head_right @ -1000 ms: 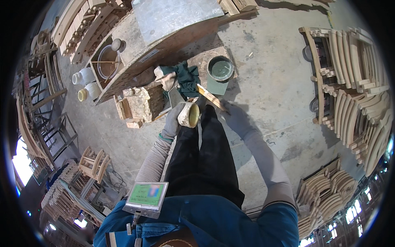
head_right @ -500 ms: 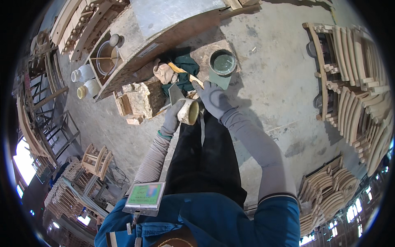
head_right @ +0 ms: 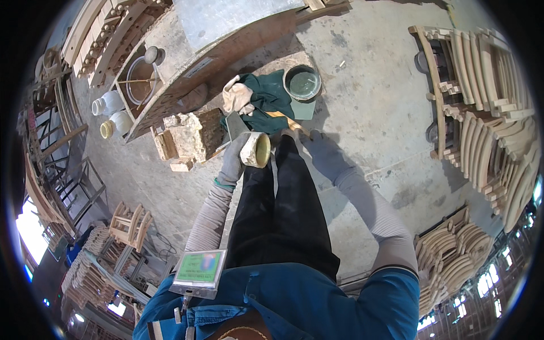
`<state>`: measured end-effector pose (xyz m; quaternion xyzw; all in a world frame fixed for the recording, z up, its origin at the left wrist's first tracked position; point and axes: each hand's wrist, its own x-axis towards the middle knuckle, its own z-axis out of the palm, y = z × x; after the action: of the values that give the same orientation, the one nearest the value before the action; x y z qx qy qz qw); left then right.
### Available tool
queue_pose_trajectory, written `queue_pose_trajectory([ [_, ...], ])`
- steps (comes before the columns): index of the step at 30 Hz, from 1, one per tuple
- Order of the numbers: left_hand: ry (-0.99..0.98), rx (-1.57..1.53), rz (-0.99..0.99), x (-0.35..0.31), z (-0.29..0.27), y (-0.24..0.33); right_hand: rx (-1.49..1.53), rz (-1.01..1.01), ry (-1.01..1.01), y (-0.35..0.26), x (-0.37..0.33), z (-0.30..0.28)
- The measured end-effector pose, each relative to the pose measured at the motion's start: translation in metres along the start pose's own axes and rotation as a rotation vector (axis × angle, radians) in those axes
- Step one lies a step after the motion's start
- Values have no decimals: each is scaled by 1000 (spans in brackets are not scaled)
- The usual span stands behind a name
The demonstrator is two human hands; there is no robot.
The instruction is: The person applies glue to the joints of wooden chair frames using a brush and a small container. They repeatedly dip the brush into the container and apply glue to multiple chair frames arranged on a workbench in a workshop.
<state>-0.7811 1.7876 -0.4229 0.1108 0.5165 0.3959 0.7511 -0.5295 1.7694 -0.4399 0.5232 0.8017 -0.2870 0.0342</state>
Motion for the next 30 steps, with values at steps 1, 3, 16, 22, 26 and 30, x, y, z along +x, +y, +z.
queue_pose_trajectory([
  [1,-9,16,14,1,-2,0,-8,15,-9,3,-5,-2],
  [3,-27,99,93,0,-7,-4,-21,39,-29,4,-11,-13],
  [16,12,30,-45,-7,-2,-1,441,334,38,-7,-102,9],
  [22,53,128,-69,-70,3,31,298,175,381,-28,-27,37],
  [26,84,123,-111,-90,-11,38,275,56,292,-54,58,9],
  [30,53,225,-31,-89,-17,35,-124,25,153,-68,104,12],
])
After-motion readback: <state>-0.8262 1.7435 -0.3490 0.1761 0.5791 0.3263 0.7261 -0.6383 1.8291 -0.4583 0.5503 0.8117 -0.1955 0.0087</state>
